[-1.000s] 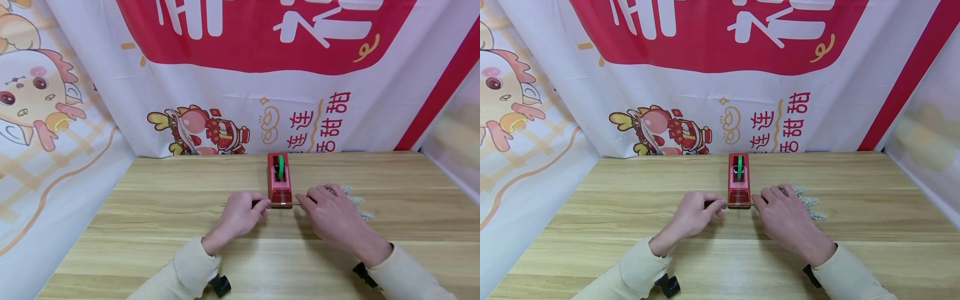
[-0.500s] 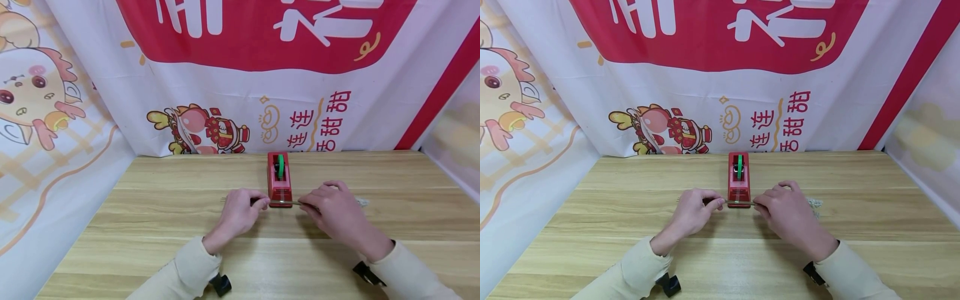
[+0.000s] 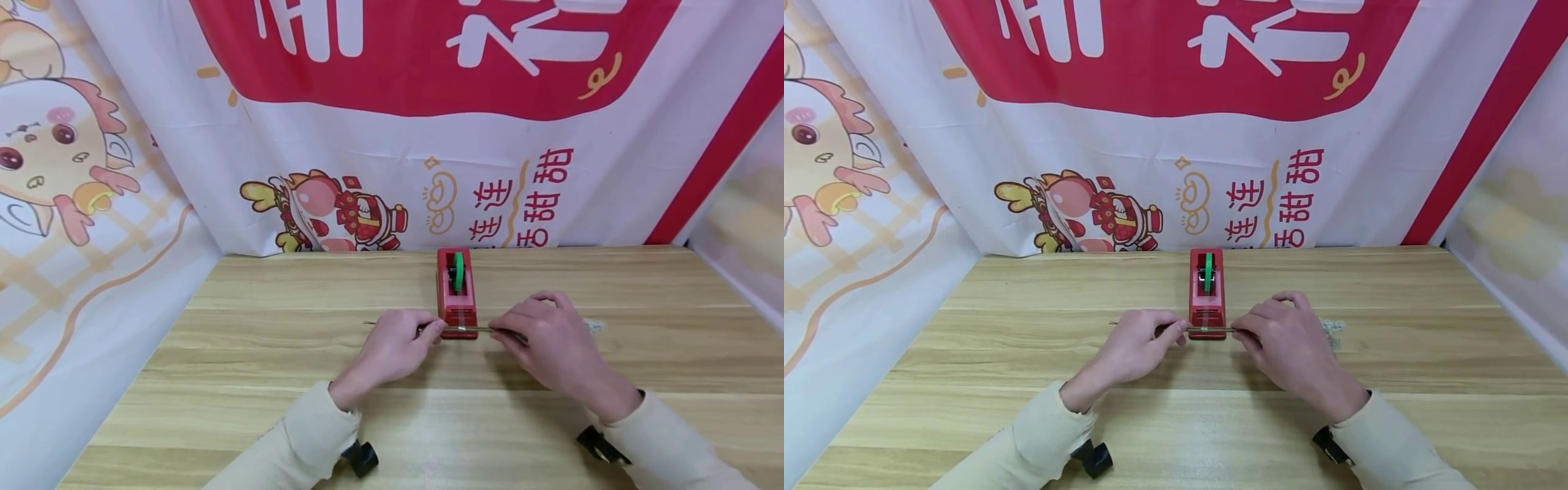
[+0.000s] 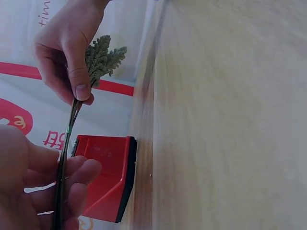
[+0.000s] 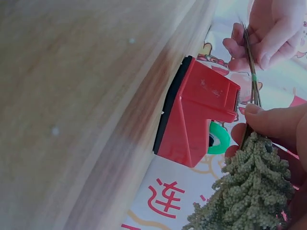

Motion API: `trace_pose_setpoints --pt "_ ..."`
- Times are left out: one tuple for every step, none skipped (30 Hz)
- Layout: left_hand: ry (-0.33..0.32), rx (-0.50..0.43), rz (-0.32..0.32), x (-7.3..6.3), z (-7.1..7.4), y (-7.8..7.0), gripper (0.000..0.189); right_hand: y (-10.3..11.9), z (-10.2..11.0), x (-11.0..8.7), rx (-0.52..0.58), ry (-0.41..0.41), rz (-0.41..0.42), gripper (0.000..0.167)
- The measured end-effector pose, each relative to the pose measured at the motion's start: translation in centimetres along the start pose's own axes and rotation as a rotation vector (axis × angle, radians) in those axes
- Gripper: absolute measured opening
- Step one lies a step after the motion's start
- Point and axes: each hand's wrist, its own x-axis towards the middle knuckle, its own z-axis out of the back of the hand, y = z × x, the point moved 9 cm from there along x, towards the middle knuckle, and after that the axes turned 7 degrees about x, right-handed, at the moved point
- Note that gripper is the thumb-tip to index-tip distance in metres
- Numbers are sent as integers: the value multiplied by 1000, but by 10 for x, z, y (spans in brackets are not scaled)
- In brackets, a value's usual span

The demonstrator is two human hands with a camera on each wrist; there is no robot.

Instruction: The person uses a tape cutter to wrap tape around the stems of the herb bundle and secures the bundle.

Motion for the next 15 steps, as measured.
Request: trace_pose_setpoints --pt "6 2 1 0 -1 0 28 1 0 0 -6 -9 9 19" --pt "10 -1 6 1 -1 0 27 1 0 0 -14 -15 19 20" --pt "9 -6 12 1 -2 0 25 2 0 -1 -19 -19 26 20" --pt "4 -11 18 1 -2 1 24 3 0 -1 -24 -21 33 21" --pt "-5 -15 26 0 -1 1 22 4 0 -1 -32 -23 41 21" --pt "-17 -19 31 0 -1 1 21 4 0 -1 -39 -20 48 22" --pt "-31 -23 33 0 0 1 20 5 -1 -1 -48 -17 55 22" --pt "-46 -21 32 0 1 1 19 6 -2 -1 -56 -12 63 23" --pt "-61 -16 28 0 2 1 18 6 -3 -1 -64 -2 67 24" --pt "-76 -8 26 0 3 1 17 6 -4 -1 -73 11 69 25" --pt "-90 -2 24 0 4 1 16 6 -6 -1 -81 27 68 26" --pt "-104 4 18 0 5 0 15 5 -8 -1 -86 48 61 27" --pt "-116 9 14 0 6 0 14 5 -9 -2 -89 67 53 29" --pt "-128 14 8 0 7 -1 14 4 -11 -2 -91 86 44 30" --pt "-140 15 2 0 8 -1 13 3 -12 -2 -94 102 32 31"
